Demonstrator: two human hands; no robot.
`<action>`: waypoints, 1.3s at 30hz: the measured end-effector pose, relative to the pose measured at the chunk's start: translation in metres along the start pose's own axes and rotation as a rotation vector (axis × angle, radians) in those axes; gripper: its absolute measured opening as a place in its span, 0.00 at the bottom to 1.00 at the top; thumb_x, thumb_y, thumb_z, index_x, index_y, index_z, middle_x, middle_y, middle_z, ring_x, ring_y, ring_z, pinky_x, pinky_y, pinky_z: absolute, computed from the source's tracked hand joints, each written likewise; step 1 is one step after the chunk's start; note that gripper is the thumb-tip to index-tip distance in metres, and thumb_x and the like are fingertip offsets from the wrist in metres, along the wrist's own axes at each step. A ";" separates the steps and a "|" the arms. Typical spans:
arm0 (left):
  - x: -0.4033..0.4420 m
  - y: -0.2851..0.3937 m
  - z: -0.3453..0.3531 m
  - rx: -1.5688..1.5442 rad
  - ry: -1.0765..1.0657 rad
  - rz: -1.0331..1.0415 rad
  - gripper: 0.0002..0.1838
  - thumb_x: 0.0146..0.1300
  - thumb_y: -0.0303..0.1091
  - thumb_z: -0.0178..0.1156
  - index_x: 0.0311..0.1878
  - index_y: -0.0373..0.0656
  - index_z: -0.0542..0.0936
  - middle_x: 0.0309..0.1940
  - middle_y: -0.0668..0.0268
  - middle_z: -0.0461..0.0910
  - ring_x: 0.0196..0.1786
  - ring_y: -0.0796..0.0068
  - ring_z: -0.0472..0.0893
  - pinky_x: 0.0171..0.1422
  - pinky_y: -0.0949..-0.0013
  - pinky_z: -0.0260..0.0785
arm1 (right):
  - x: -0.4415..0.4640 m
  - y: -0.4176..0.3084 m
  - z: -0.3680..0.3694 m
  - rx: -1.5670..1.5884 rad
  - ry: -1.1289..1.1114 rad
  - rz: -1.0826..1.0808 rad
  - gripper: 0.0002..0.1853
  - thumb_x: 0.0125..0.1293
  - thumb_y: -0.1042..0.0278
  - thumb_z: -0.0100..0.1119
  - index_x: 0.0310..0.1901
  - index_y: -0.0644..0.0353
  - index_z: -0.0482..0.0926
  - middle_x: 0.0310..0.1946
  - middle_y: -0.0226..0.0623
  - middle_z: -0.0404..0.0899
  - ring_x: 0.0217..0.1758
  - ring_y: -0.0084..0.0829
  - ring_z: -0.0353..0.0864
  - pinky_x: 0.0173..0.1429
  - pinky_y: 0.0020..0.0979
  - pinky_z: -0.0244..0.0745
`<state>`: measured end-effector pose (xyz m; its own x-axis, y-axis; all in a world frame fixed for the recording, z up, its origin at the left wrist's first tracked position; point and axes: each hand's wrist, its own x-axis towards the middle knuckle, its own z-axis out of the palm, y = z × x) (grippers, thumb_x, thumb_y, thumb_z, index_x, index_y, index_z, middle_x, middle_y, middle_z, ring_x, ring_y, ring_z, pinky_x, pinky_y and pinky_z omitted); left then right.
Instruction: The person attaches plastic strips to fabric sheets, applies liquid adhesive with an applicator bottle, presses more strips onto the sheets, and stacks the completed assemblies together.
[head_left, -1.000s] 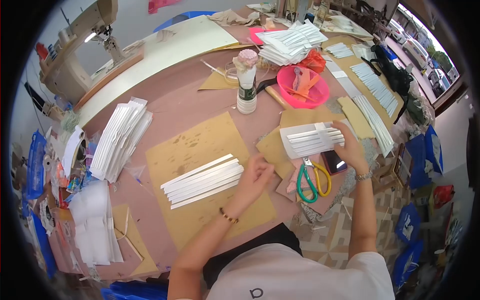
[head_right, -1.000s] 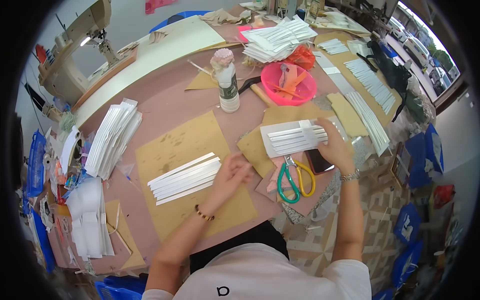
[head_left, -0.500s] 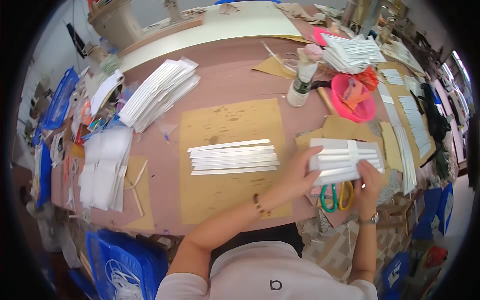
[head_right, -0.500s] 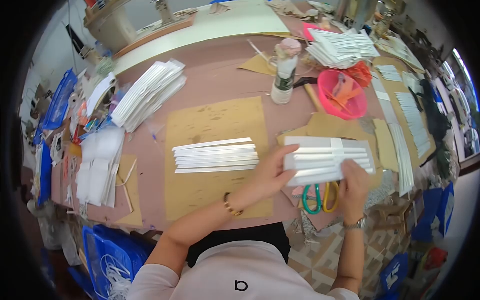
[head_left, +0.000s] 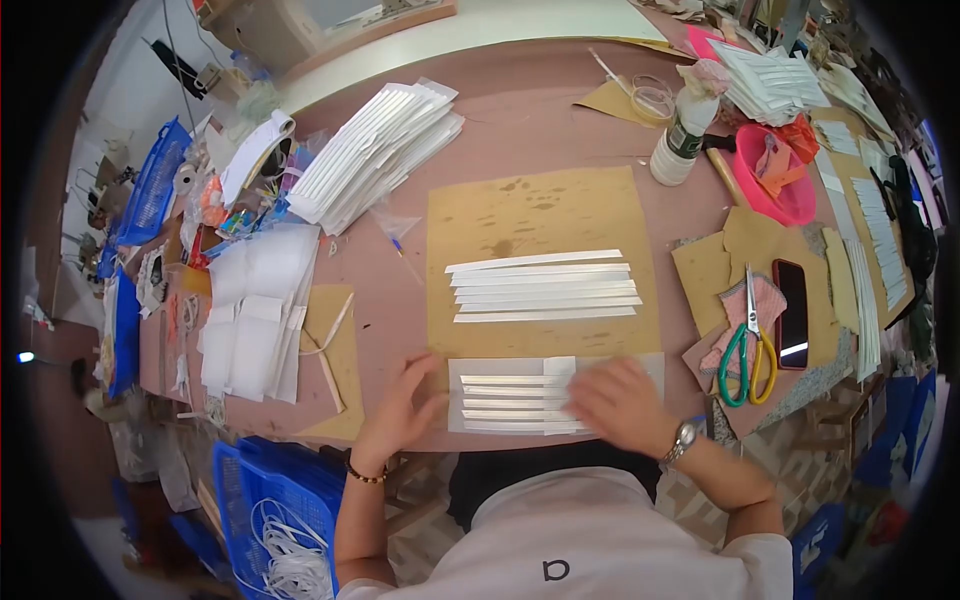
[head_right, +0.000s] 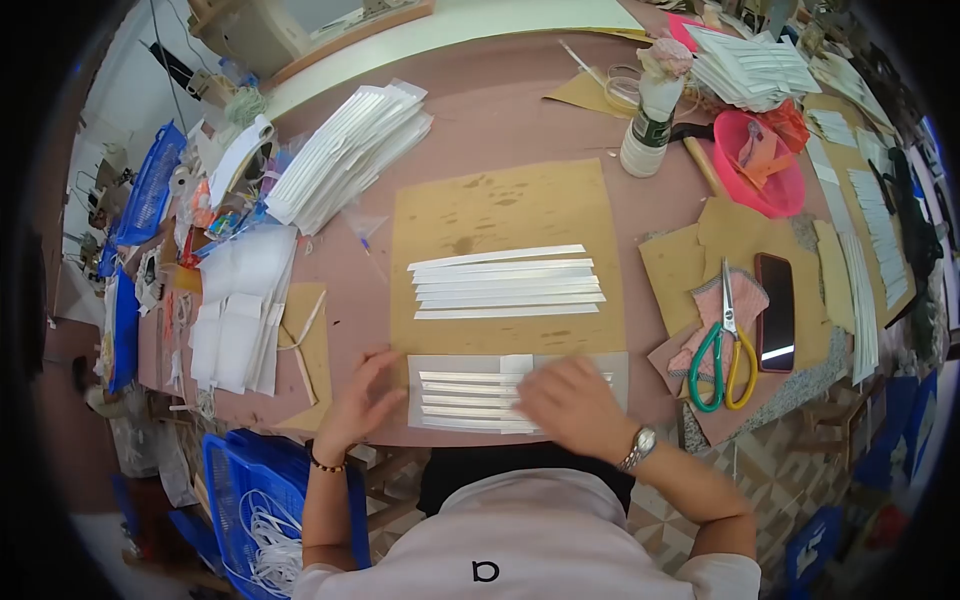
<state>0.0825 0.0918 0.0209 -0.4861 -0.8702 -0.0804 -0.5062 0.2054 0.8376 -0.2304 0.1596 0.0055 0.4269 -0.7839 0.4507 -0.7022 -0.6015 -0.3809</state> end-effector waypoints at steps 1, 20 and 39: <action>0.011 0.000 -0.001 0.318 0.170 0.207 0.20 0.58 0.22 0.62 0.55 0.42 0.76 0.40 0.63 0.78 0.44 0.64 0.78 0.50 0.67 0.70 | 0.005 0.011 0.001 -0.105 0.037 0.031 0.12 0.53 0.68 0.65 0.40 0.57 0.78 0.39 0.34 0.78 0.42 0.36 0.76 0.48 0.37 0.69; 0.087 -0.018 0.015 0.746 0.108 0.481 0.09 0.51 0.25 0.58 0.37 0.37 0.77 0.38 0.60 0.76 0.42 0.60 0.77 0.45 0.62 0.72 | 0.030 0.062 0.008 -0.451 -0.220 -0.031 0.15 0.53 0.69 0.54 0.43 0.61 0.73 0.37 0.36 0.72 0.44 0.35 0.72 0.54 0.36 0.66; 0.040 -0.019 0.020 -0.404 -0.041 -0.277 0.09 0.59 0.17 0.59 0.42 0.39 0.76 0.29 0.75 0.73 0.28 0.89 0.72 0.31 0.83 0.64 | 0.007 0.041 -0.025 0.480 -0.289 0.625 0.04 0.60 0.76 0.61 0.34 0.66 0.77 0.29 0.39 0.76 0.32 0.35 0.77 0.37 0.31 0.72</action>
<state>0.0579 0.0620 -0.0090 -0.4044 -0.8473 -0.3442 -0.3078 -0.2283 0.9236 -0.2703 0.1330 0.0131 0.2151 -0.9639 -0.1570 -0.5670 0.0076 -0.8237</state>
